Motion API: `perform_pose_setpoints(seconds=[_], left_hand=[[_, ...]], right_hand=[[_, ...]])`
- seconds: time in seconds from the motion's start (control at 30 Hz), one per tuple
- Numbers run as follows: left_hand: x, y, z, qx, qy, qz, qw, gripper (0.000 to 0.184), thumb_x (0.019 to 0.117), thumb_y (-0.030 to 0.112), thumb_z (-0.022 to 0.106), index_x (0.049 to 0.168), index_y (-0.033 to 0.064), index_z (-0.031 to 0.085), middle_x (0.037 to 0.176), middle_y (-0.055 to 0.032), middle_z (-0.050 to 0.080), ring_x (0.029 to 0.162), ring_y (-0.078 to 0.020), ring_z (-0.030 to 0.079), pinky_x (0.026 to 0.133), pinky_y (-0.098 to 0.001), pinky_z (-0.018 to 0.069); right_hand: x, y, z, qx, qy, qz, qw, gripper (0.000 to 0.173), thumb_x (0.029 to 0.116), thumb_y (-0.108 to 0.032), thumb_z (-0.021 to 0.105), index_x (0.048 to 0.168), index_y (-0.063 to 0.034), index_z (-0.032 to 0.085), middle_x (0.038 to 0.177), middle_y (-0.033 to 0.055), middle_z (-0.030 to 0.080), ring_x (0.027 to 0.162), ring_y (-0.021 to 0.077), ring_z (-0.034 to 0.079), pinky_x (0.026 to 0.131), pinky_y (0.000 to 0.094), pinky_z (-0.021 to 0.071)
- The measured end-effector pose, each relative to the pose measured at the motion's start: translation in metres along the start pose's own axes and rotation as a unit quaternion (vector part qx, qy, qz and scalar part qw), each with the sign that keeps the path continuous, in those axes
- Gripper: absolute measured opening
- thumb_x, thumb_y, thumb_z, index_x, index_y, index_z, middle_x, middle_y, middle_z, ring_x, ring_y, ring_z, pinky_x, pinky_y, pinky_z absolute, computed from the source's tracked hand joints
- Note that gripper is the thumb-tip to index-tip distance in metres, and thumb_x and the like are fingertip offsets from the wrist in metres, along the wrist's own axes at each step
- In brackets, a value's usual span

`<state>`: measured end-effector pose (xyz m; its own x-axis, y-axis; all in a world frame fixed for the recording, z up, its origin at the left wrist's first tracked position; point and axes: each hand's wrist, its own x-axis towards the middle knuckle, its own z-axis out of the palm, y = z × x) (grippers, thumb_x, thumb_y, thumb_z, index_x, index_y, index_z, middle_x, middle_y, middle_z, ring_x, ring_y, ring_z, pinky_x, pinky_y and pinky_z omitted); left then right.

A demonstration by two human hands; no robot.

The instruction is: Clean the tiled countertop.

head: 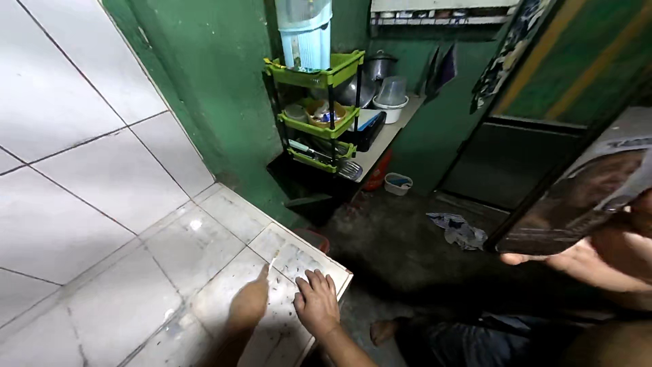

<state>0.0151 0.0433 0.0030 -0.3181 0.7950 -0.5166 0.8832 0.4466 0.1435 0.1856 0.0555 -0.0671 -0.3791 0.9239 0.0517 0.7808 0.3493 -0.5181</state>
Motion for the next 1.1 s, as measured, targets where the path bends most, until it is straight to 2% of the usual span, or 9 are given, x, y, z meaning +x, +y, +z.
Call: perform_pose_setpoints(seconds=[0.1, 0.17, 0.23, 0.43, 0.53, 0.7, 0.83, 0.93, 1.1], left_hand=[[-0.039, 0.011, 0.01, 0.036, -0.044, 0.031, 0.998, 0.053, 0.1132, 0.033, 0.026, 0.165, 0.0312, 0.017, 0.13, -0.0226, 0.066, 0.118, -0.0436, 0.065, 0.098, -0.0636, 0.0512], [-0.043, -0.001, 0.003, 0.031, -0.038, 0.034, 0.998, 0.052, 0.113, 0.032, 0.031, 0.164, 0.0338, 0.021, 0.128, -0.0225, 0.067, 0.117, -0.0447, 0.065, 0.097, -0.065, 0.0504], [-0.024, -0.024, -0.006, -0.009, 0.017, 0.018, 1.0, 0.053, 0.1114, 0.029, 0.039, 0.163, 0.0329, 0.028, 0.126, -0.0231, 0.068, 0.115, -0.0463, 0.065, 0.095, -0.0677, 0.0506], [0.014, -0.027, -0.028, -0.059, 0.059, -0.064, 0.995, 0.057, 0.1096, 0.021, 0.038, 0.164, 0.0272, 0.024, 0.131, -0.0233, 0.065, 0.12, -0.0452, 0.063, 0.095, -0.0671, 0.0505], [-0.023, -0.007, 0.002, -0.042, 0.023, -0.027, 0.998, 0.065, 0.1069, 0.017, 0.045, 0.165, 0.0317, 0.019, 0.122, -0.0232, 0.069, 0.109, -0.0459, 0.068, 0.088, -0.0676, 0.0537], [-0.094, 0.031, 0.019, -0.013, -0.031, 0.073, 0.997, 0.052, 0.1116, 0.028, 0.037, 0.163, 0.0304, 0.029, 0.113, -0.0187, 0.072, 0.102, -0.04, 0.07, 0.084, -0.0609, 0.0559], [-0.093, 0.058, 0.037, -0.03, -0.049, 0.063, 0.996, 0.054, 0.1124, 0.026, 0.036, 0.164, 0.0331, 0.023, 0.11, -0.02, 0.071, 0.099, -0.0397, 0.071, 0.084, -0.0593, 0.0563], [-0.065, 0.036, 0.045, -0.041, -0.019, 0.019, 0.999, 0.058, 0.1105, 0.024, 0.039, 0.163, 0.0393, 0.022, 0.118, -0.0188, 0.071, 0.107, -0.0396, 0.07, 0.09, -0.062, 0.0547], [-0.045, 0.001, 0.011, -0.054, 0.023, -0.114, 0.992, 0.056, 0.1114, 0.026, 0.037, 0.164, 0.0349, 0.021, 0.123, -0.0237, 0.069, 0.112, -0.047, 0.067, 0.09, -0.0682, 0.052]], right_hand=[[-0.003, 0.01, -0.003, 0.142, 0.075, 0.002, 0.987, 0.038, 0.1016, -0.032, 0.053, 0.132, -0.0178, 0.071, 0.145, 0.0086, 0.062, 0.142, 0.0279, 0.051, 0.122, 0.0527, 0.0317], [-0.009, 0.011, -0.021, 0.307, 0.105, 0.049, 0.945, 0.037, 0.1041, -0.019, 0.054, 0.136, -0.0021, 0.063, 0.145, 0.0187, 0.058, 0.138, 0.0312, 0.052, 0.117, 0.049, 0.0411], [-0.018, 0.012, -0.042, 0.385, 0.121, 0.106, 0.909, 0.038, 0.1066, -0.014, 0.051, 0.142, 0.0006, 0.055, 0.147, 0.0198, 0.055, 0.134, 0.0291, 0.055, 0.111, 0.0469, 0.0462], [-0.075, 0.074, -0.061, 0.297, 0.105, 0.105, 0.943, 0.034, 0.1049, -0.016, 0.051, 0.132, -0.0002, 0.065, 0.135, 0.0184, 0.064, 0.123, 0.0261, 0.063, 0.105, 0.0458, 0.0509], [-0.122, 0.114, -0.067, 0.257, 0.055, 0.167, 0.95, 0.032, 0.1057, -0.015, 0.048, 0.126, 0.0011, 0.068, 0.12, 0.0189, 0.07, 0.102, 0.0243, 0.069, 0.091, 0.0454, 0.0555], [-0.176, 0.166, -0.059, 0.277, -0.027, 0.214, 0.936, 0.03, 0.1051, -0.01, 0.049, 0.124, 0.0059, 0.066, 0.116, 0.0203, 0.07, 0.1, 0.0224, 0.071, 0.089, 0.0409, 0.0585], [-0.175, 0.174, -0.057, 0.259, -0.104, 0.204, 0.938, 0.029, 0.1044, -0.008, 0.049, 0.122, 0.0063, 0.067, 0.114, 0.0196, 0.07, 0.098, 0.0203, 0.069, 0.09, 0.0401, 0.056], [-0.154, 0.177, -0.059, 0.23, -0.156, 0.191, 0.941, 0.028, 0.1053, -0.009, 0.05, 0.122, 0.0021, 0.069, 0.115, 0.0181, 0.071, 0.102, 0.0223, 0.069, 0.093, 0.0425, 0.0548], [-0.122, 0.189, -0.061, 0.215, -0.175, 0.14, 0.95, 0.027, 0.1054, -0.011, 0.051, 0.12, 0.0011, 0.07, 0.114, 0.0189, 0.072, 0.106, 0.0267, 0.069, 0.098, 0.048, 0.0523]])
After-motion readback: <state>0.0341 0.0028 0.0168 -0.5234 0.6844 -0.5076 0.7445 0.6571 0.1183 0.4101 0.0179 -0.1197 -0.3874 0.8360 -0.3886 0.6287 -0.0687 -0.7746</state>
